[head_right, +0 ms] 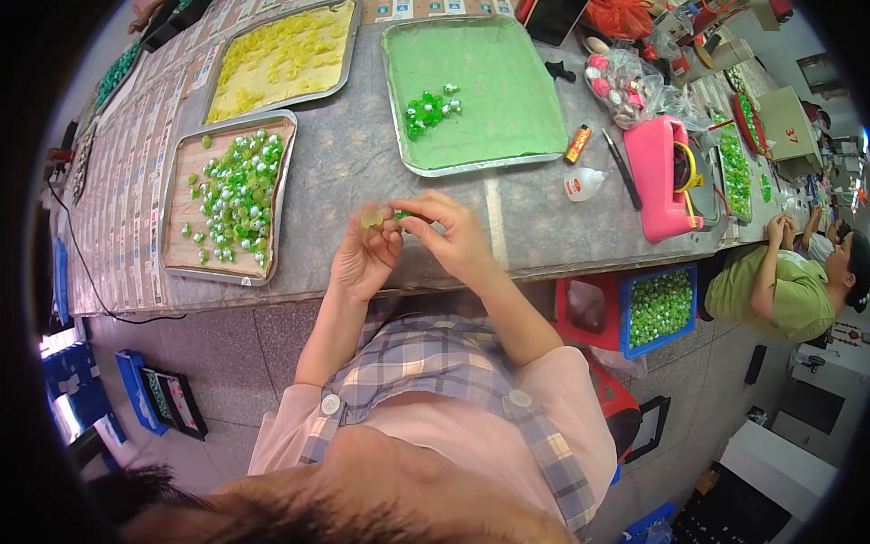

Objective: The person assembles small toys by dispensing glue into yellow cup pieces from a bottle and attaching green frog figurines into each cup by hand.

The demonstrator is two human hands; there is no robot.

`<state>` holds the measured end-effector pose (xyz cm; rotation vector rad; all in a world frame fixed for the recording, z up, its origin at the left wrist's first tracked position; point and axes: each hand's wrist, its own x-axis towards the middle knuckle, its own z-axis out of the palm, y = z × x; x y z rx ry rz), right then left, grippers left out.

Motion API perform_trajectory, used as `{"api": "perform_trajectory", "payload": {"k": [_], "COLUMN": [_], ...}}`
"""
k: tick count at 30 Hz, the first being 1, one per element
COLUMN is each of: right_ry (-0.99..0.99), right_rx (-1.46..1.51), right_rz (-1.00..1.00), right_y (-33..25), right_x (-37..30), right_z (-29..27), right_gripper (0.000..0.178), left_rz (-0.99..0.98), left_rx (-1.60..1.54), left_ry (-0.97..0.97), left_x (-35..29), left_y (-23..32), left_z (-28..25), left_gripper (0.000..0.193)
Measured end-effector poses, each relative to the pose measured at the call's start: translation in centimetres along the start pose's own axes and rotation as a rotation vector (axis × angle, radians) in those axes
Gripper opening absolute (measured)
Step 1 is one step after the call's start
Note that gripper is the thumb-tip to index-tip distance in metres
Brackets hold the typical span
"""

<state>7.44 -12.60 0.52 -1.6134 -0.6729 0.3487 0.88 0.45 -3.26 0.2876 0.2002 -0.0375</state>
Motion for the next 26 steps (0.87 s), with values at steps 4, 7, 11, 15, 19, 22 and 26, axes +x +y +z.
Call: {"api": "perform_trajectory", "payload": {"k": [4,7,11,15,19,22,26], "right_ry": [0.036,0.023,0.080,0.156,0.262,0.182,0.159], "right_rx": [-0.201,-0.191,-0.185,-0.018,0.329,0.081,-0.115], "right_rz": [-0.069,-0.067,-0.126,-0.070,-0.004,-0.058,-0.151], "right_y": [-1.9,-1.8,-1.2,-0.7,-0.3,-0.1,-0.4], "right_x": [-0.9,-0.9,-0.9,-1.1,-1.3,-1.1,-1.1], "right_z": [1.2,1.1,1.6,2.1,2.3,1.8,1.5], "right_gripper": [0.031,0.033,0.034,0.029,0.024,0.024,0.023], "left_rz": [0.007,-0.002,-0.014,-0.029,-0.031,-0.025,-0.029], "left_rx": [-0.040,-0.094,-0.129,-0.143,-0.114,-0.116,-0.167], "left_ry": [-0.012,-0.059,-0.061,-0.077,-0.073,-0.041,-0.033], "left_x": [-0.6,-0.7,-0.7,-0.9,-0.9,-1.0,-0.9], "left_y": [0.1,0.0,-0.1,-0.2,-0.3,-0.4,-0.5], "left_z": [0.1,-0.1,-0.3,-0.1,0.1,-0.1,-0.4], "left_gripper": [0.028,0.028,0.027,0.025,0.023,0.024,0.025]}}
